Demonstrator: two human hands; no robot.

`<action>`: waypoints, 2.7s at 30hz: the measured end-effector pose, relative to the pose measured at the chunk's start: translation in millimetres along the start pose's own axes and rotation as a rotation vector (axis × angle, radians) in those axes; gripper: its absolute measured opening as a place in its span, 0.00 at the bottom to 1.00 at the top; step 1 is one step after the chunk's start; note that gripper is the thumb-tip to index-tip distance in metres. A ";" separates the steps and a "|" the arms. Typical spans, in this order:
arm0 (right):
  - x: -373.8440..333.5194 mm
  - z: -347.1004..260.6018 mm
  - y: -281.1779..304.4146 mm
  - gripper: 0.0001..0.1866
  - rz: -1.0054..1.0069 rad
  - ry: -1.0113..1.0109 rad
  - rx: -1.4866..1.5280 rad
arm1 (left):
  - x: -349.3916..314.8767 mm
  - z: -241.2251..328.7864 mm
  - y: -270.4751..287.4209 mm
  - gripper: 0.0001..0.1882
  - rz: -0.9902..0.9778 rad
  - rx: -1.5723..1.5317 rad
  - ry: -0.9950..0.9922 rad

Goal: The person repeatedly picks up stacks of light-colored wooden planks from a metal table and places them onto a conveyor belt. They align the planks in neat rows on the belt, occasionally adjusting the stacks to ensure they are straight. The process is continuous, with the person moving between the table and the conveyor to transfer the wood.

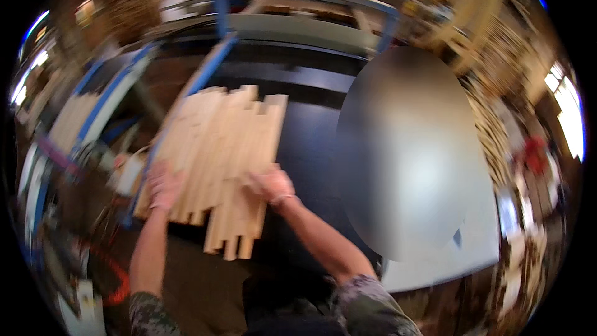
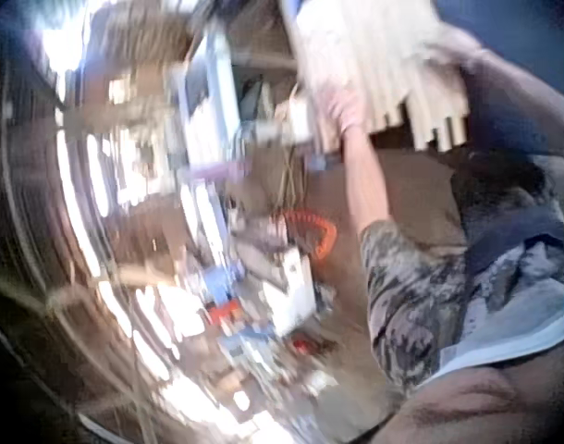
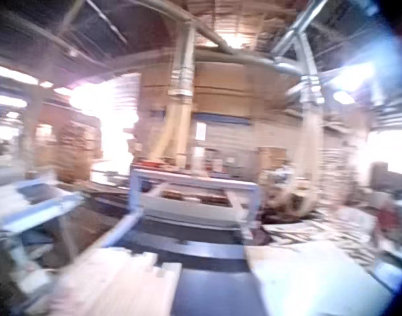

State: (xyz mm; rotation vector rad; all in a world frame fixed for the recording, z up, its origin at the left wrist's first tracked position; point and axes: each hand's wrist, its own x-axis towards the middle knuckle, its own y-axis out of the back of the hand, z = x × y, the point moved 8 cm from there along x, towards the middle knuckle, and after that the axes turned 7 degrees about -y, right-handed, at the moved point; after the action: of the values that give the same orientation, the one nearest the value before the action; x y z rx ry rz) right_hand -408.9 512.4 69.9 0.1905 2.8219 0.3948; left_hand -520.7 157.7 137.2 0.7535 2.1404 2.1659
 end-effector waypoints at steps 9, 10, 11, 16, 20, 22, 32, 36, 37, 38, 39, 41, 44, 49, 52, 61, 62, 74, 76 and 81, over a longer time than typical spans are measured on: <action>-103.8 16.6 -9.1 0.20 -0.060 0.129 -0.038 | 8.3 -12.5 -12.4 0.38 -0.142 -0.212 0.135; -136.8 26.0 -8.2 0.17 -0.155 0.217 0.037 | 8.9 6.1 -20.2 0.38 -0.052 -0.473 0.117; -170.1 36.0 -4.9 0.14 -0.254 0.179 0.181 | 3.5 16.9 -31.6 0.38 0.029 -0.728 0.115; -354.2 141.0 39.6 0.12 -0.329 0.292 0.437 | -53.9 295.0 53.4 0.35 -0.355 -1.637 -0.032; -533.7 300.1 80.6 0.21 0.285 -0.533 0.553 | -179.6 502.0 101.7 0.31 -0.951 -2.006 -0.514; -637.3 383.0 91.2 0.25 0.676 -0.771 0.643 | -265.8 589.0 132.2 0.30 -1.244 -1.909 -0.708; -939.8 569.9 -55.3 0.34 1.259 -1.392 0.752 | -562.4 815.5 -119.2 0.16 -1.642 -0.963 -0.849; -943.6 585.1 -128.3 0.33 1.200 -1.463 1.072 | -580.1 719.6 -223.3 0.25 -1.642 -0.422 -0.449; -941.3 579.4 -138.3 0.33 1.172 -1.471 1.103 | -579.8 706.0 -215.5 0.24 -1.700 -0.320 -0.455; -938.3 574.3 -146.8 0.32 1.153 -1.477 1.135 | -582.9 701.3 -207.9 0.22 -1.740 -0.241 -0.482; -935.9 567.3 -146.7 0.32 1.173 -1.465 1.157 | -585.6 701.8 -200.7 0.21 -1.769 -0.185 -0.515; -916.1 592.5 -206.3 0.32 1.320 -1.432 1.138 | -608.0 701.8 -180.5 0.19 -1.837 -0.066 -0.569; -908.2 585.5 -182.4 0.30 1.356 -1.346 1.772 | -626.6 752.3 -170.8 0.16 -1.849 -0.047 -0.635; -960.5 621.2 -115.2 0.29 1.137 -1.368 1.436 | -667.4 897.1 -186.1 0.12 -1.852 -0.003 -0.713; -1061.8 612.7 22.6 0.31 1.455 -1.329 1.491 | -705.0 1020.4 -178.6 0.12 -1.798 -0.082 -0.684; -1235.5 688.7 143.8 0.28 2.012 -0.799 1.489 | -890.9 1347.9 -19.5 0.22 -1.807 -0.551 -0.826; -1256.2 715.4 136.8 0.52 1.928 -0.805 1.479 | -920.3 1358.4 1.5 0.21 -1.917 -0.600 -0.868; -1643.8 824.3 124.1 0.20 2.938 -0.980 0.975 | -1110.3 1349.0 -53.6 0.22 -1.958 -0.380 -0.720; -1681.7 857.1 110.2 0.36 2.885 -0.916 1.077 | -1160.3 1342.5 39.1 0.18 -1.980 -0.579 -0.710; -1726.4 842.7 146.0 0.40 2.998 -0.775 1.169 | -1191.6 1410.5 34.5 0.40 -1.513 -0.683 -1.253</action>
State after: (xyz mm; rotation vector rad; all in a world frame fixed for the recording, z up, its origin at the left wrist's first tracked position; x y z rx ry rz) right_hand 1495.6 571.1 -215.4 -3.1544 0.4175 0.7979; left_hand 1017.0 1088.4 -287.4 0.1080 0.6292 0.8752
